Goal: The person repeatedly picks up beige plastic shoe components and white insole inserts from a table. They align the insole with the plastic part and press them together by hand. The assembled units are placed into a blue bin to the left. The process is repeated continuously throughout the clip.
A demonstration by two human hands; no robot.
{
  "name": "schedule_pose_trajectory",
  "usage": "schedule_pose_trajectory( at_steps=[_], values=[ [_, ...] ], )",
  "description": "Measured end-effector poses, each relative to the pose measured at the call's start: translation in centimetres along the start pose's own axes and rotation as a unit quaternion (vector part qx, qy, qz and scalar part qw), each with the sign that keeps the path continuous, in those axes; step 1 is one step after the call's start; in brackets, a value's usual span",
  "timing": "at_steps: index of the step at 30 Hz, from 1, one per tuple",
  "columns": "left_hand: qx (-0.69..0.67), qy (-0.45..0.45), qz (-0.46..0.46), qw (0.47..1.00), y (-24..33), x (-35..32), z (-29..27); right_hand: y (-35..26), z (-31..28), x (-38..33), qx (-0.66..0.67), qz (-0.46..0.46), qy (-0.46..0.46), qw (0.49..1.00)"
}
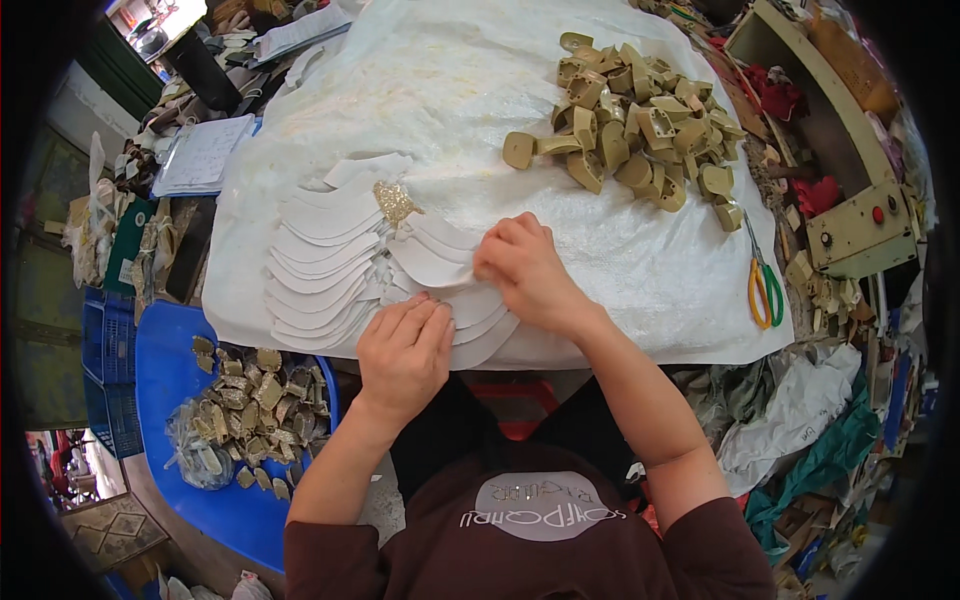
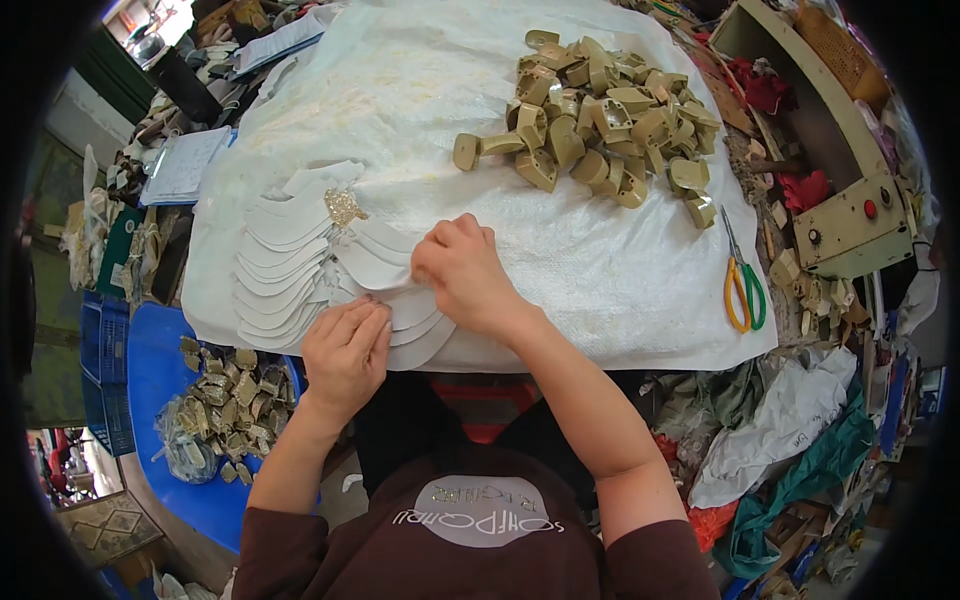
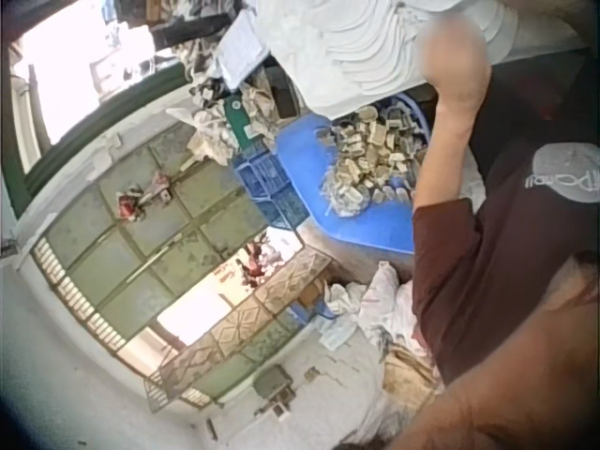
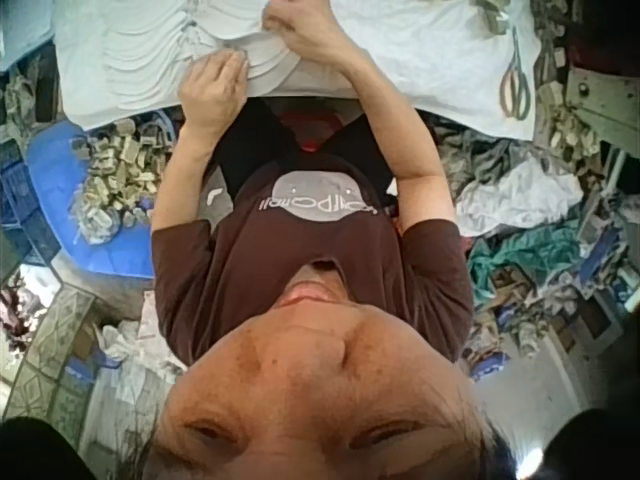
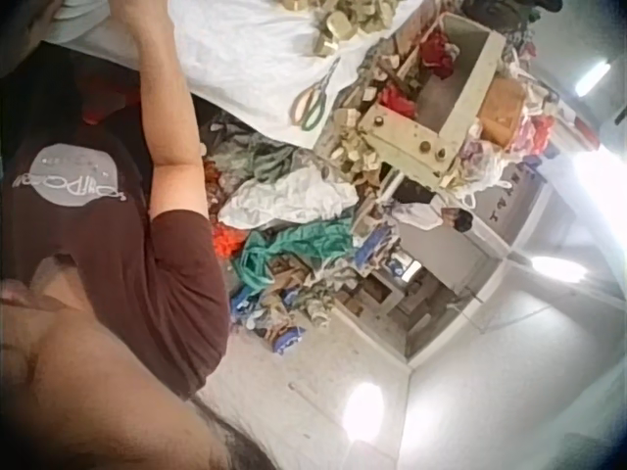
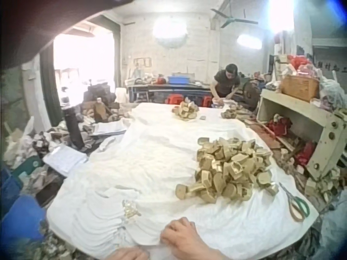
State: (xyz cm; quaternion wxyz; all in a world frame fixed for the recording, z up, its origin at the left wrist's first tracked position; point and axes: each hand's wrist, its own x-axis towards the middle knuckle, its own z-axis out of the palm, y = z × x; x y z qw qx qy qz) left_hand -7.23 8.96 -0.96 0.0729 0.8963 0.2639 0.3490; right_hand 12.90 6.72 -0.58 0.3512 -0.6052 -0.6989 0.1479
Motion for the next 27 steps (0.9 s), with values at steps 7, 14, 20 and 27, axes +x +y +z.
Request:
schedule_pose_trajectory(
  at_steps=[7, 14, 20, 27],
  values=[
    [-0.067, -0.074, -0.087, 0.991, 1.9, 0.3, -1.7, 0.0, -5.9, -3.3, 0.266, 0.083, 0.166, 0.946],
    [-0.606, -0.084, -0.374, 0.697, 7.1, 2.3, 0.9, -3.1, -8.2, -6.4, 0.008, -0.136, 0.005, 0.991],
    [-0.684, -0.045, -0.378, 0.622, 9.1, 3.8, 3.5, 7.7, -12.8, -6.1, -0.230, 0.099, 0.262, 0.932],
    [-0.572, -0.118, -0.341, 0.736, 9.5, 3.0, 6.2, 12.9, -11.7, -4.8, -0.254, 0.082, 0.292, 0.918]
  ],
)
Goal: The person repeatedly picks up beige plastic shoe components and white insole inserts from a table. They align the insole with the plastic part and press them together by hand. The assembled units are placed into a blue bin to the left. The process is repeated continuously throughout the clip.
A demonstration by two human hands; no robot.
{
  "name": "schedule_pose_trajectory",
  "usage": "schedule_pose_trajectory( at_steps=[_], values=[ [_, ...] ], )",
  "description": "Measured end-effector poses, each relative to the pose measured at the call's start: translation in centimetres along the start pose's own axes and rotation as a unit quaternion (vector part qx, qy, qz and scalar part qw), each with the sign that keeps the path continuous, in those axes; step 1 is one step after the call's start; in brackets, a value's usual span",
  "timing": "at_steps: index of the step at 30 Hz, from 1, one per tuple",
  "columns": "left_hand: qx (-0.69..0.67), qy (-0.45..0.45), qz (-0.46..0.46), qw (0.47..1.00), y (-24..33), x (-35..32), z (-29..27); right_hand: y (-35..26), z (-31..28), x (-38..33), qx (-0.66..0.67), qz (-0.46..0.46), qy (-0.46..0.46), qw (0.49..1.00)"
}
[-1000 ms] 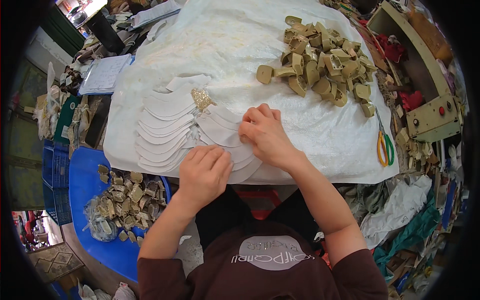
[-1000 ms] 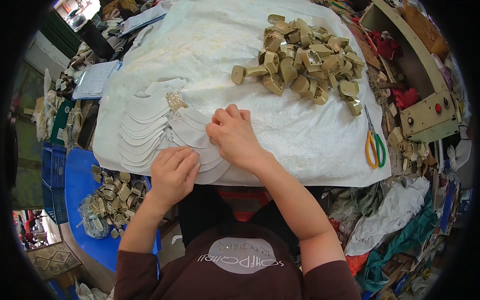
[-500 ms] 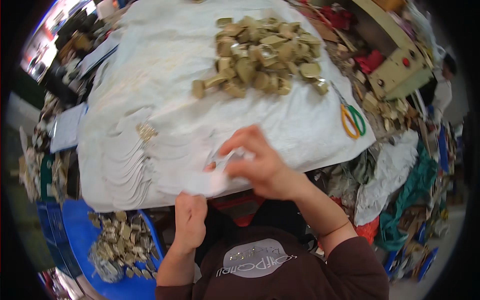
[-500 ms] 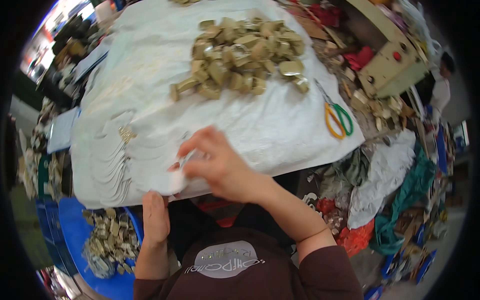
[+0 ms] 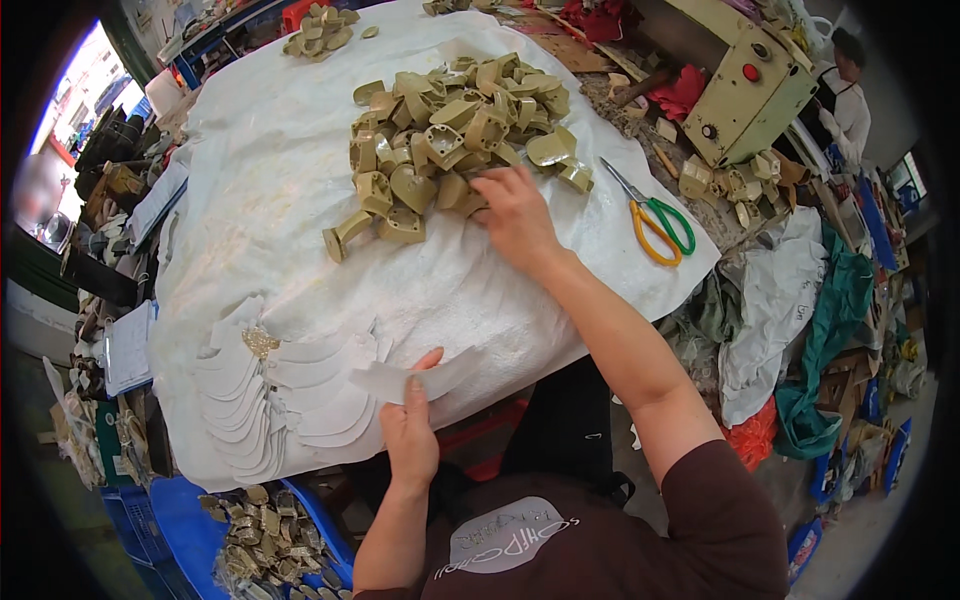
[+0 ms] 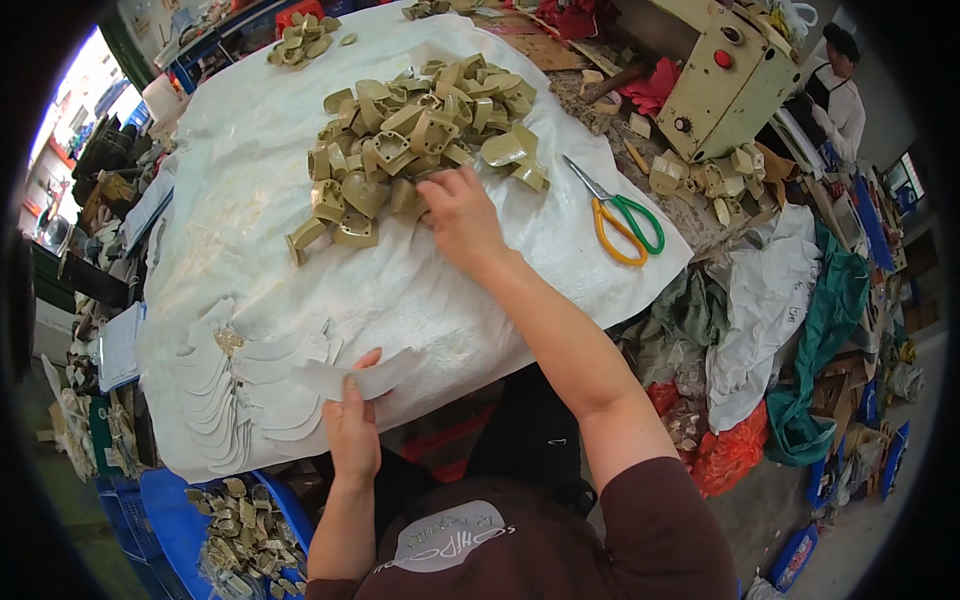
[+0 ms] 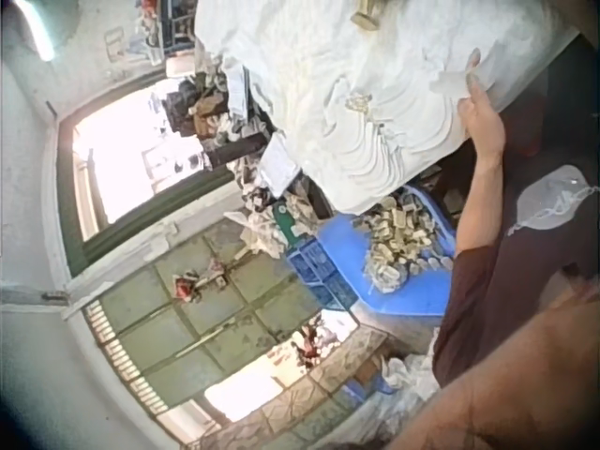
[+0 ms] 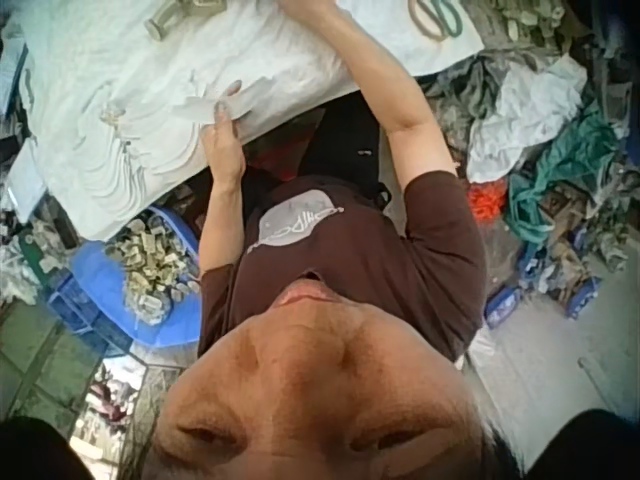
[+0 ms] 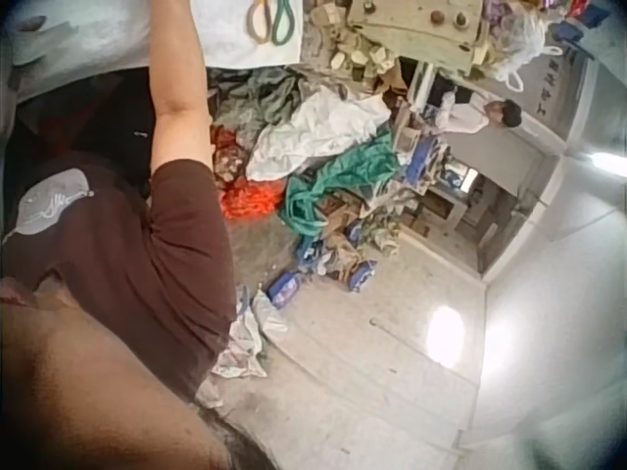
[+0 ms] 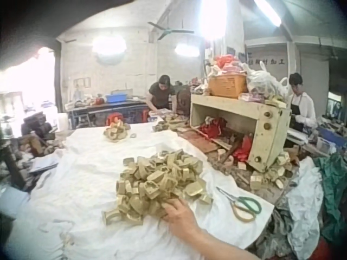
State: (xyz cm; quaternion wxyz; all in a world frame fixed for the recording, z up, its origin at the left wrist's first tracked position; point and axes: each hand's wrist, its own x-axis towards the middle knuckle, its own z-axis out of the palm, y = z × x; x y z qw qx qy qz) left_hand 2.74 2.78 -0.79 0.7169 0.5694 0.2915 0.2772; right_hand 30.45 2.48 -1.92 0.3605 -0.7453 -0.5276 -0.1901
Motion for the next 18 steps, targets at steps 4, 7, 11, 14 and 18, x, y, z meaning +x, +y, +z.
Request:
schedule_pose_trajectory(
  at_steps=[4, 7, 11, 14, 18],
  values=[
    [0.067, -0.011, 0.011, 0.998, -0.6, -0.3, 0.1, 0.4, -1.3, -0.6, 0.148, 0.154, 0.108, 0.971],
    [0.088, -0.020, 0.049, 0.995, -0.6, -0.3, 0.2, -1.1, -2.1, -2.3, 0.303, 0.221, 0.150, 0.915],
    [0.079, -0.030, 0.060, 0.995, -0.8, -0.3, 0.1, -3.8, -4.7, -4.1, 0.313, 0.224, -0.009, 0.923],
    [-0.036, -0.036, 0.030, 0.998, -0.2, -0.4, -0.1, -4.6, -5.0, -4.1, 0.232, 0.159, -0.110, 0.953],
    [-0.054, 0.030, 0.155, 0.986, 1.7, 1.5, 1.6, -5.7, -5.8, -2.1, 0.103, 0.077, -0.223, 0.966]
  ],
)
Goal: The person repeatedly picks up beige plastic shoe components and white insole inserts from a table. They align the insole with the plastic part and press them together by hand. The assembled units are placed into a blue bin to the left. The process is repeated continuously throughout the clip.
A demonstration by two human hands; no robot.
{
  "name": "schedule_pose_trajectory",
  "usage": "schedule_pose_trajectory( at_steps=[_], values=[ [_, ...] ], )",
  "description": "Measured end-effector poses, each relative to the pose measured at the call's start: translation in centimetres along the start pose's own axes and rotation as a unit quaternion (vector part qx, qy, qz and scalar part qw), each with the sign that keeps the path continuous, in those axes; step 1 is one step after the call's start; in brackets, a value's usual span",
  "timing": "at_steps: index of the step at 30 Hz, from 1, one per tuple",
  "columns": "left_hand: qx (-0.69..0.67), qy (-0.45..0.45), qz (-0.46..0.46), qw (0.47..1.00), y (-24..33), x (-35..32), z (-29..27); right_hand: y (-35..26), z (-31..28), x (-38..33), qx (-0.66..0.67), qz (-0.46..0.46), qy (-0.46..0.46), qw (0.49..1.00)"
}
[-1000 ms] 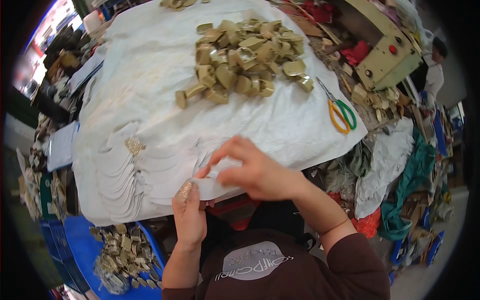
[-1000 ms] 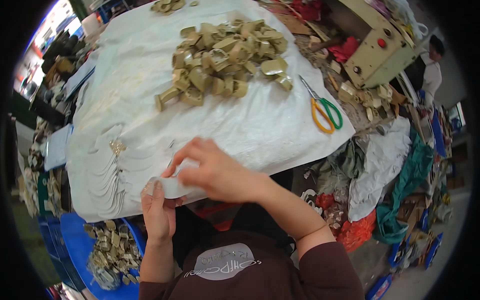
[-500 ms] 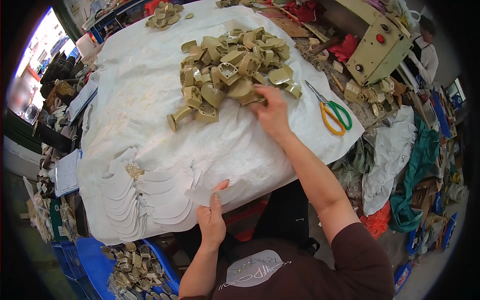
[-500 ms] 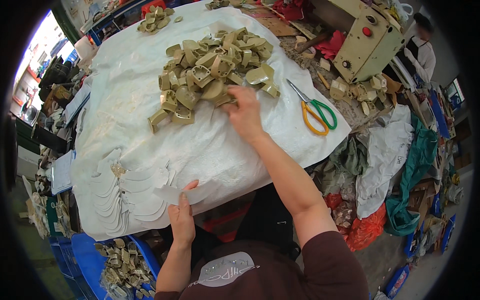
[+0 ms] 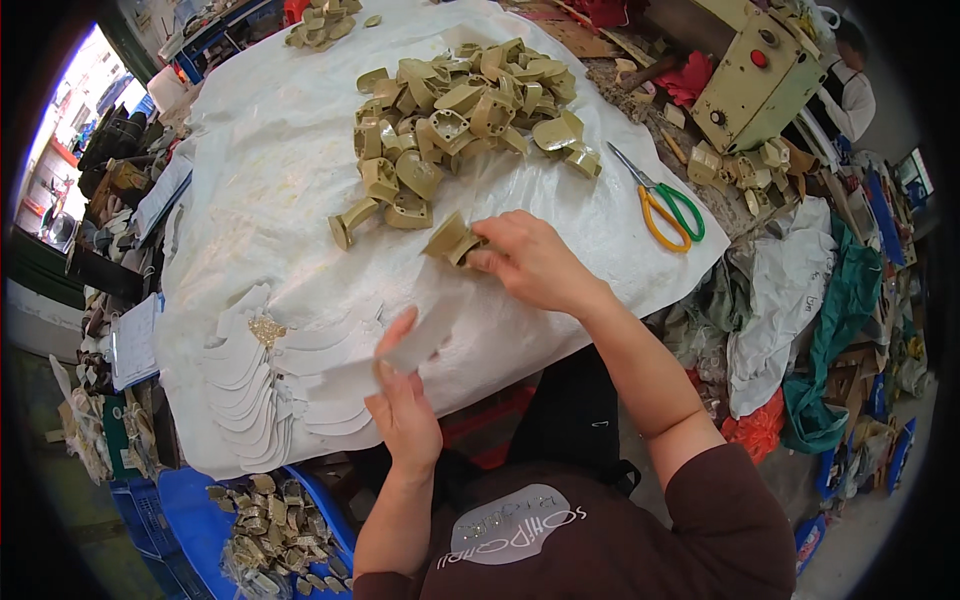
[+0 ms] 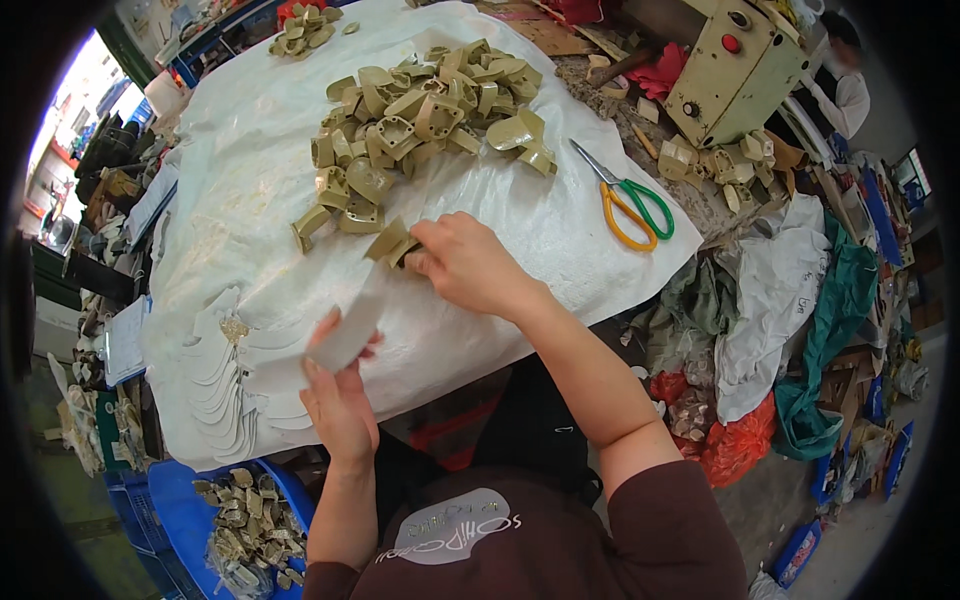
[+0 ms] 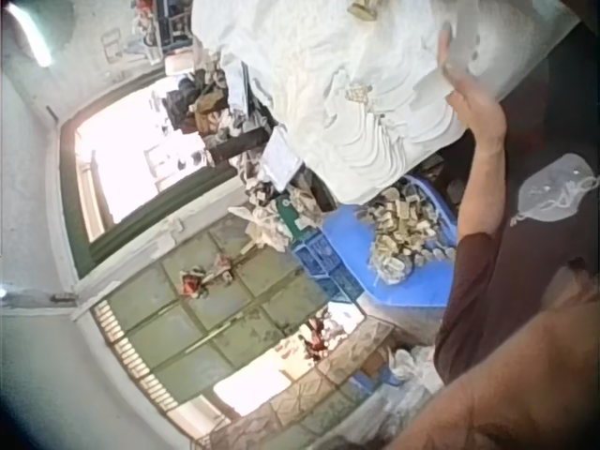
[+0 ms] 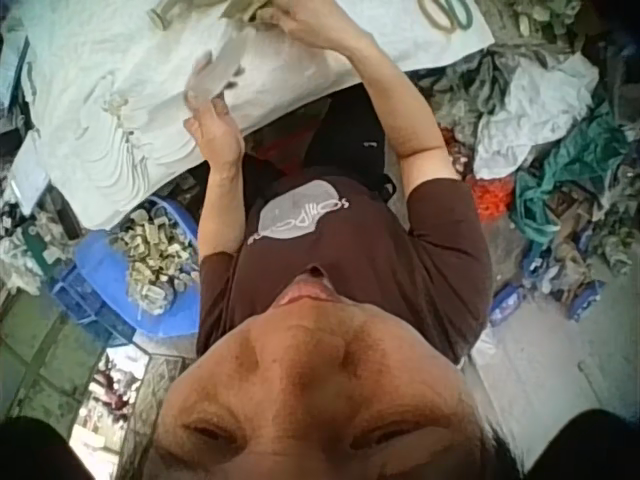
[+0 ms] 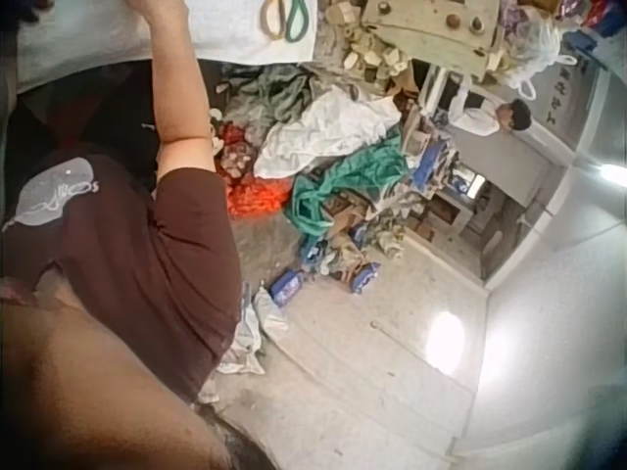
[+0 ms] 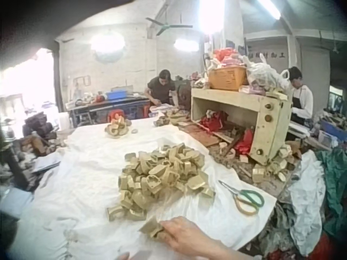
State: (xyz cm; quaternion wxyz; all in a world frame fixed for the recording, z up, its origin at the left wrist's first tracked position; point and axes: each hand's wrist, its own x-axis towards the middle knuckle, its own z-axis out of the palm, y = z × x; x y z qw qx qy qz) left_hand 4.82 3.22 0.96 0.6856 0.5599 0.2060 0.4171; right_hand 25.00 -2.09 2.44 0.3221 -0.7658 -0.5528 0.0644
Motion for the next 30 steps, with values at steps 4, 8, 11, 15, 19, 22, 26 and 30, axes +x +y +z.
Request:
schedule_pose_trajectory(
  at_steps=[4, 8, 11, 15, 19, 22, 26, 30],
  values=[
    [0.117, 0.010, 0.115, 0.986, -0.8, 5.6, 2.7, 1.0, -0.2, -1.6, 0.029, -0.054, 0.027, 0.998],
    [0.281, -0.120, 0.149, 0.941, -3.0, 9.5, 4.7, 1.5, 0.8, -3.2, 0.074, -0.086, 0.071, 0.991],
    [0.339, -0.093, 0.166, 0.921, -4.5, 9.8, 5.8, 1.2, 1.1, -3.5, 0.109, -0.041, 0.069, 0.991],
    [0.226, -0.005, 0.086, 0.970, -5.3, 9.6, 5.5, 2.2, 0.9, -3.5, 0.205, 0.005, 0.067, 0.976],
    [0.133, 0.066, 0.093, 0.985, -4.8, 11.5, 2.7, 4.3, 1.4, -3.7, 0.359, 0.102, 0.071, 0.925],
    [0.325, 0.013, 0.088, 0.942, -5.4, 10.5, 2.5, 4.6, 1.7, -3.6, 0.409, 0.129, 0.126, 0.895],
    [0.487, -0.080, 0.049, 0.868, -4.8, 8.2, 3.5, 4.0, 1.7, -3.8, 0.391, 0.158, 0.144, 0.895],
    [0.430, -0.071, 0.144, 0.889, -4.7, 8.6, 2.9, 3.1, 2.0, -4.6, 0.290, 0.058, 0.132, 0.946]
  ],
)
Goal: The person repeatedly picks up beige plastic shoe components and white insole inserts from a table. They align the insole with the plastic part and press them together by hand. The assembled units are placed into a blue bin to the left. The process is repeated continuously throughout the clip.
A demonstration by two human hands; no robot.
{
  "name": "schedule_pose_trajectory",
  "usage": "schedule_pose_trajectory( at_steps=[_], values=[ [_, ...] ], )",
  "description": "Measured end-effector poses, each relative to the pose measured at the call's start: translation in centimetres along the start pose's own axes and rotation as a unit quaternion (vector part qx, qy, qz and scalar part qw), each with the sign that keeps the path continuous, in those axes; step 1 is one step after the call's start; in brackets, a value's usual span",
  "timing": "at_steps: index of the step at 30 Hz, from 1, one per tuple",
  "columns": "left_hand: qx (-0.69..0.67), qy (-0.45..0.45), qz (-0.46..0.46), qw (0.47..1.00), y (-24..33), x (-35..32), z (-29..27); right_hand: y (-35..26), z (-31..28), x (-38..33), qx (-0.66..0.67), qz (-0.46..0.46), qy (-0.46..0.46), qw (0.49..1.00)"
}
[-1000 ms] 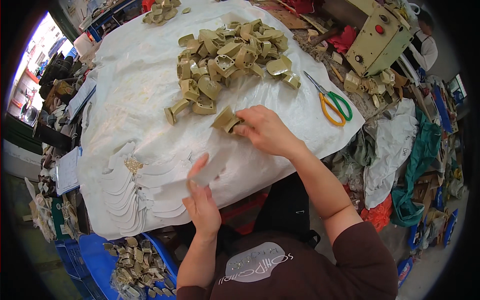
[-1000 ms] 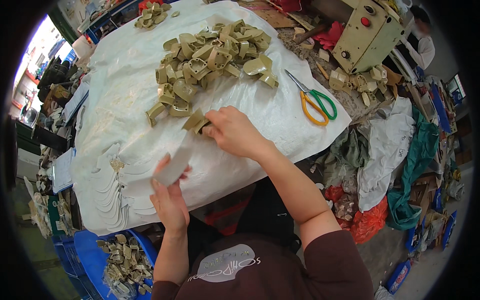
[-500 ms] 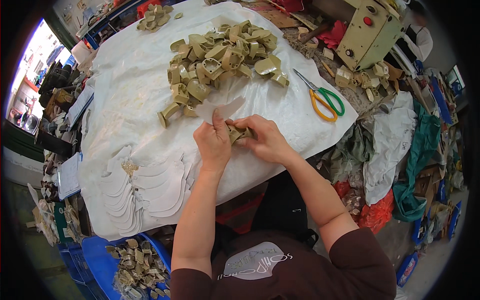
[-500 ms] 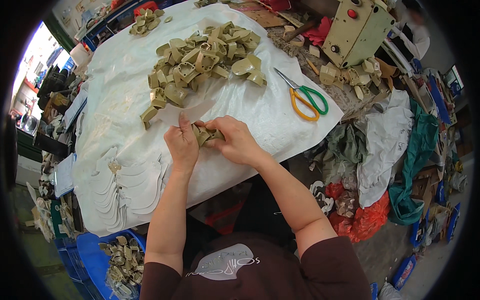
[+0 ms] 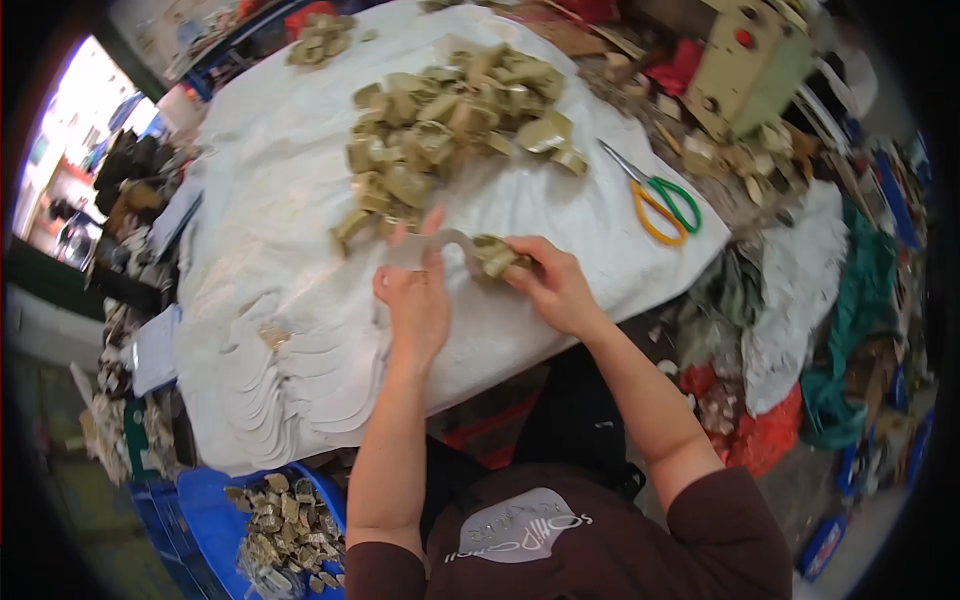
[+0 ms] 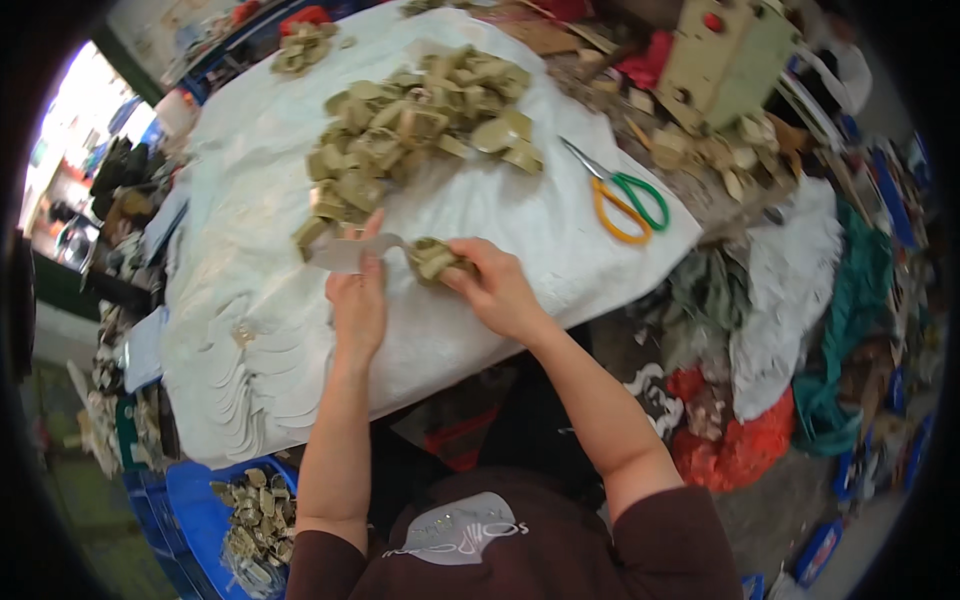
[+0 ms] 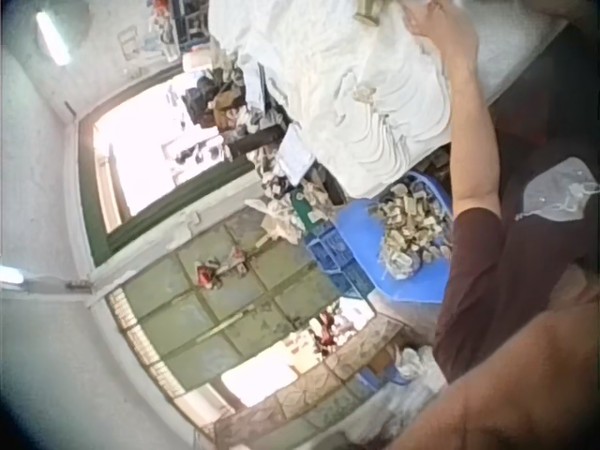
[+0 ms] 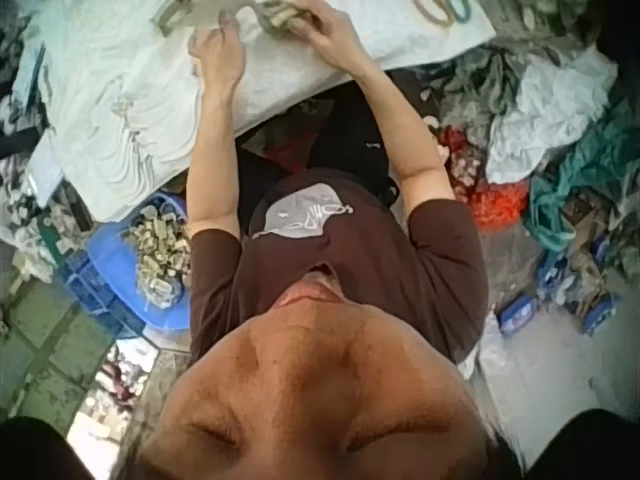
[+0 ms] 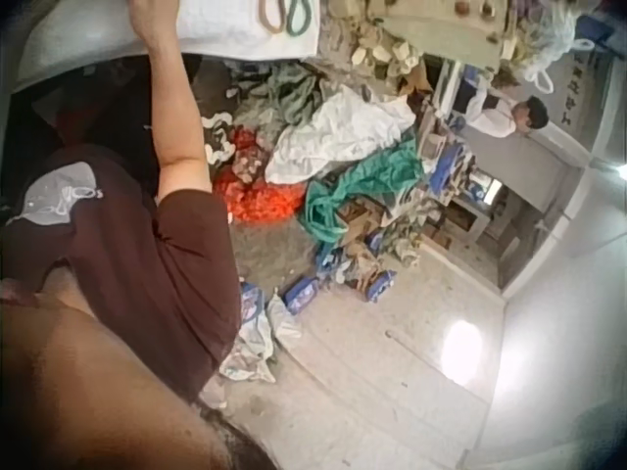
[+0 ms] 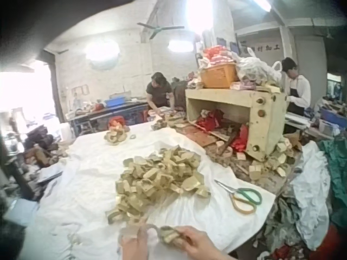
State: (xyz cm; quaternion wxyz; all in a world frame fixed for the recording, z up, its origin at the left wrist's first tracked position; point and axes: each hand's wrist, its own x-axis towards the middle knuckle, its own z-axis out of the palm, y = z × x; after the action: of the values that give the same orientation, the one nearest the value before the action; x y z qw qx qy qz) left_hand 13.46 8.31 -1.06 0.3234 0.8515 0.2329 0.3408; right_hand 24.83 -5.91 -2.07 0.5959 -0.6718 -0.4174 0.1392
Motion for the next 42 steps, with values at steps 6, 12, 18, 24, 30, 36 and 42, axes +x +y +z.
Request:
schedule_pose_trajectory(
  at_steps=[6, 12, 18, 24, 30, 36, 42],
  values=[
    [-0.134, 0.059, 0.116, 0.982, 2.8, 0.8, -0.1, -0.9, -0.1, -0.5, -0.093, -0.104, -0.033, 0.990],
    [-0.158, 0.007, 0.126, 0.979, 2.7, 0.4, 3.9, -0.1, 0.3, -1.4, -0.055, -0.005, -0.008, 0.998],
    [-0.331, 0.061, -0.080, 0.938, 3.9, 0.3, 5.0, 0.4, 0.1, -1.7, 0.063, -0.023, 0.001, 0.998],
    [-0.545, 0.154, -0.109, 0.817, 4.0, 2.9, -0.3, 1.2, -2.4, -1.7, 0.284, 0.020, 0.011, 0.959],
    [-0.175, 0.051, 0.009, 0.983, 4.4, -0.3, -0.6, 0.8, -1.0, -0.9, 0.167, 0.038, 0.115, 0.978],
    [0.049, -0.038, 0.097, 0.993, 2.0, -4.1, 1.4, 0.9, -1.9, -0.4, 0.264, 0.103, 0.194, 0.939],
    [-0.172, 0.108, 0.173, 0.964, 3.9, -2.8, -0.2, -2.1, -0.9, -2.5, 0.543, 0.146, 0.139, 0.815]
  ],
)
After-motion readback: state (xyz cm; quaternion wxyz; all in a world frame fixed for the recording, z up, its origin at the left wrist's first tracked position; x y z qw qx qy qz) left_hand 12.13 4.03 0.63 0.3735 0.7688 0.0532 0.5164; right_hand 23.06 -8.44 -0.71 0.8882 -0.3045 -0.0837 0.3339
